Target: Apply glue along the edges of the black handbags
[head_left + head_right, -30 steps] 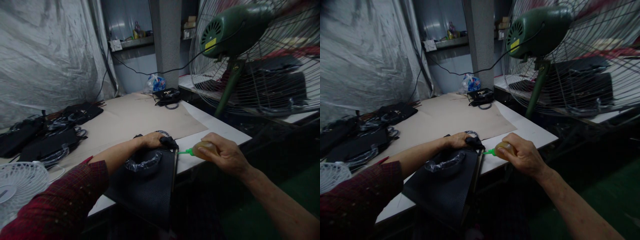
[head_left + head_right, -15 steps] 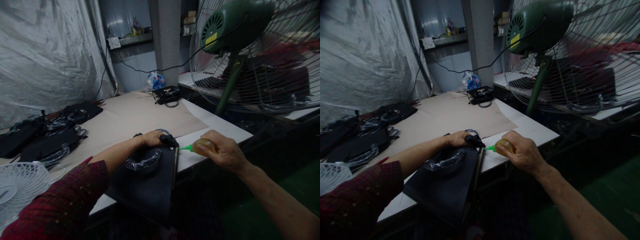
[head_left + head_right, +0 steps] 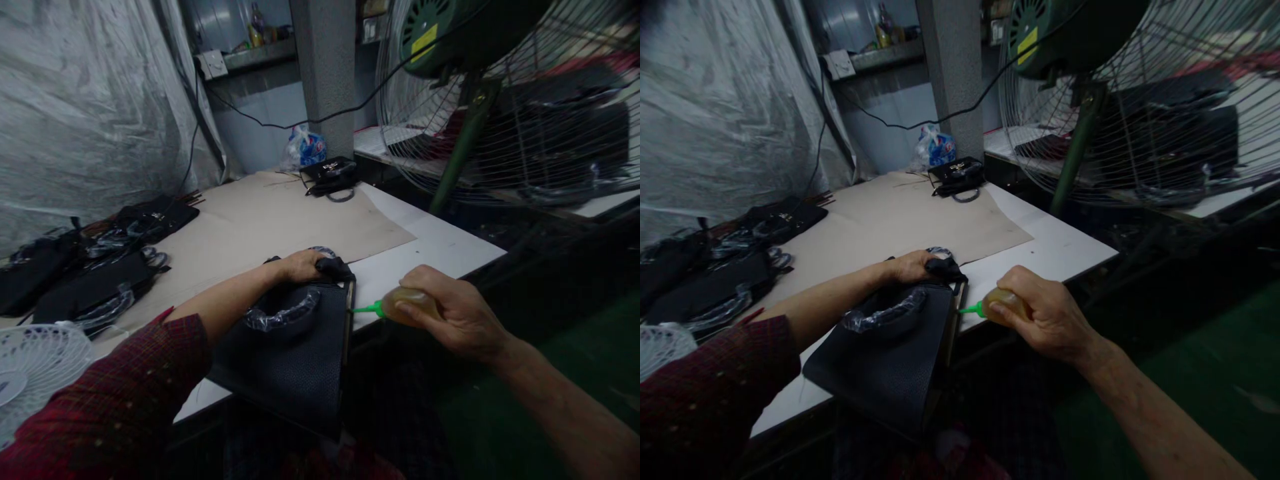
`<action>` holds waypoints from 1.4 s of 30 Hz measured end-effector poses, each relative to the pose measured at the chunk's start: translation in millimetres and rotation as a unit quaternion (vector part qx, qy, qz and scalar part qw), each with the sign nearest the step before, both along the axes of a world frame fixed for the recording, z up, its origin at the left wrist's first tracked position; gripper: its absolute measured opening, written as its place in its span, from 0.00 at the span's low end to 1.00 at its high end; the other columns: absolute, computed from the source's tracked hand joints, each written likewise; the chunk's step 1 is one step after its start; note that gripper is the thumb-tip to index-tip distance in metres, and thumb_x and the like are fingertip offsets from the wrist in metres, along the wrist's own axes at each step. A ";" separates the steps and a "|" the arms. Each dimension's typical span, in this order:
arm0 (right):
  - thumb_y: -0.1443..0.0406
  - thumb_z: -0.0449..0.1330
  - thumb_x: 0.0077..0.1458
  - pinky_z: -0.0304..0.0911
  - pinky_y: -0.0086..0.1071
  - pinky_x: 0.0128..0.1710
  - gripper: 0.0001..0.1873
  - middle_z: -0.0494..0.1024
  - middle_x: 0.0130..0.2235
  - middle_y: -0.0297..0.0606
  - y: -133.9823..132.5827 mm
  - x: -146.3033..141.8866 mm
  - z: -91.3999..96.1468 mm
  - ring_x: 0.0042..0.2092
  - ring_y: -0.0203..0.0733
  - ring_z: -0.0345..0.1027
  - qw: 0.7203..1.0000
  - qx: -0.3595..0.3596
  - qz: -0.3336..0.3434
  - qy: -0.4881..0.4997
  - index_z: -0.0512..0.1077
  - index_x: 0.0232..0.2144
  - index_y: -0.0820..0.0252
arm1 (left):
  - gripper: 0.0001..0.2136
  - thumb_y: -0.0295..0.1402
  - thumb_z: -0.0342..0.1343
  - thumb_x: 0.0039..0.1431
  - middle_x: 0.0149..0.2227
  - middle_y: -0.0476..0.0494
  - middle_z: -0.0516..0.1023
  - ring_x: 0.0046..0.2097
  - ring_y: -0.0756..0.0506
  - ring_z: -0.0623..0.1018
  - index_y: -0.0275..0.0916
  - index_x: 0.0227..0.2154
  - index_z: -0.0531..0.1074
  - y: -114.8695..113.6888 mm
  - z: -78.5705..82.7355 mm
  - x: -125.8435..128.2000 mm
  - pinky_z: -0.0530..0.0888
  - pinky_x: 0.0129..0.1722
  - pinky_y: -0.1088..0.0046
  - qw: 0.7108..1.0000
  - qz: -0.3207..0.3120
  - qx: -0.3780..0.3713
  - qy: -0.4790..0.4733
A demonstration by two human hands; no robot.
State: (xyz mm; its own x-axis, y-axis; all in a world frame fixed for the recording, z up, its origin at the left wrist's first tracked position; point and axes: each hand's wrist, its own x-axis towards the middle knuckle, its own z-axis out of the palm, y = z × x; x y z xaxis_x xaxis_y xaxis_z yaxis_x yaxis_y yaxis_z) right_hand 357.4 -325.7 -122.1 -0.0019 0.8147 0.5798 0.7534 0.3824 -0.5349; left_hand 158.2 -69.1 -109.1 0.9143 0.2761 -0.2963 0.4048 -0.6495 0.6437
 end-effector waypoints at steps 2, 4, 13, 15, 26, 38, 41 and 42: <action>0.59 0.62 0.66 0.65 0.35 0.32 0.07 0.75 0.34 0.36 1.0 0.3 -0.7 0.32 0.40 0.70 0.999 0.027 -0.022 -0.007 0.72 0.40 0.55 | 0.09 0.39 0.66 0.58 0.35 0.49 0.82 0.41 0.45 0.78 0.40 0.37 0.82 -1.8 1.9 0.0 0.72 0.50 0.68 1.000 0.005 -0.003 0.001; 0.59 0.61 0.66 0.64 0.34 0.31 0.06 0.74 0.34 0.35 1.7 0.3 -0.8 0.32 0.40 0.69 1.000 0.016 -0.010 -0.010 0.72 0.39 0.55 | 0.08 0.39 0.66 0.58 0.34 0.50 0.81 0.40 0.45 0.78 0.40 0.35 0.81 -3.3 3.8 0.1 0.72 0.50 0.68 1.000 0.006 -0.009 0.002; 0.61 0.60 0.67 0.64 0.33 0.30 0.05 0.74 0.34 0.34 -10.3 -9.0 0.9 0.32 0.38 0.69 0.998 -0.020 0.051 -0.005 0.72 0.39 0.55 | 0.07 0.38 0.66 0.57 0.33 0.49 0.81 0.39 0.46 0.77 0.40 0.35 0.81 -4.0 4.5 0.2 0.72 0.50 0.67 0.999 0.008 -0.033 -0.016; 0.61 0.60 0.67 0.64 0.33 0.30 0.05 0.74 0.33 0.34 -12.8 -11.9 1.6 0.32 0.38 0.69 0.997 -0.023 0.071 -0.007 0.72 0.39 0.56 | 0.08 0.38 0.66 0.57 0.33 0.49 0.82 0.40 0.45 0.77 0.40 0.35 0.82 -3.4 4.2 0.8 0.72 0.51 0.67 0.999 0.008 -0.033 -0.015; 0.64 0.60 0.67 0.66 0.33 0.33 0.04 0.76 0.37 0.38 -19.8 -17.6 2.0 0.35 0.41 0.72 0.998 0.031 0.050 -0.037 0.71 0.43 0.57 | 0.08 0.37 0.65 0.57 0.36 0.49 0.82 0.41 0.45 0.78 0.41 0.38 0.81 1.2 -0.6 0.2 0.73 0.49 0.67 1.000 -0.003 0.001 -0.016; 0.65 0.61 0.67 0.67 0.32 0.32 0.04 0.75 0.36 0.37 -24.9 -21.9 -0.5 0.34 0.39 0.71 0.998 0.024 0.057 -0.027 0.72 0.44 0.57 | 0.08 0.36 0.65 0.58 0.36 0.49 0.83 0.42 0.45 0.79 0.40 0.38 0.81 -0.9 1.3 0.0 0.73 0.52 0.66 1.000 -0.016 -0.011 -0.025; 0.64 0.60 0.68 0.66 0.31 0.30 0.04 0.74 0.34 0.36 -28.9 -27.3 0.9 0.32 0.38 0.70 0.996 0.016 0.084 -0.022 0.71 0.44 0.58 | 0.09 0.36 0.65 0.58 0.39 0.49 0.84 0.44 0.45 0.79 0.41 0.41 0.82 1.6 -3.0 -0.4 0.73 0.53 0.66 0.999 -0.017 -0.029 -0.033; 0.65 0.60 0.68 0.65 0.31 0.30 0.04 0.75 0.34 0.36 -30.7 -29.4 1.5 0.32 0.38 0.70 0.996 0.022 0.081 -0.021 0.71 0.44 0.57 | 0.10 0.37 0.65 0.58 0.40 0.49 0.84 0.44 0.45 0.79 0.42 0.41 0.81 2.7 -4.7 -0.5 0.73 0.53 0.66 0.999 -0.015 -0.029 -0.036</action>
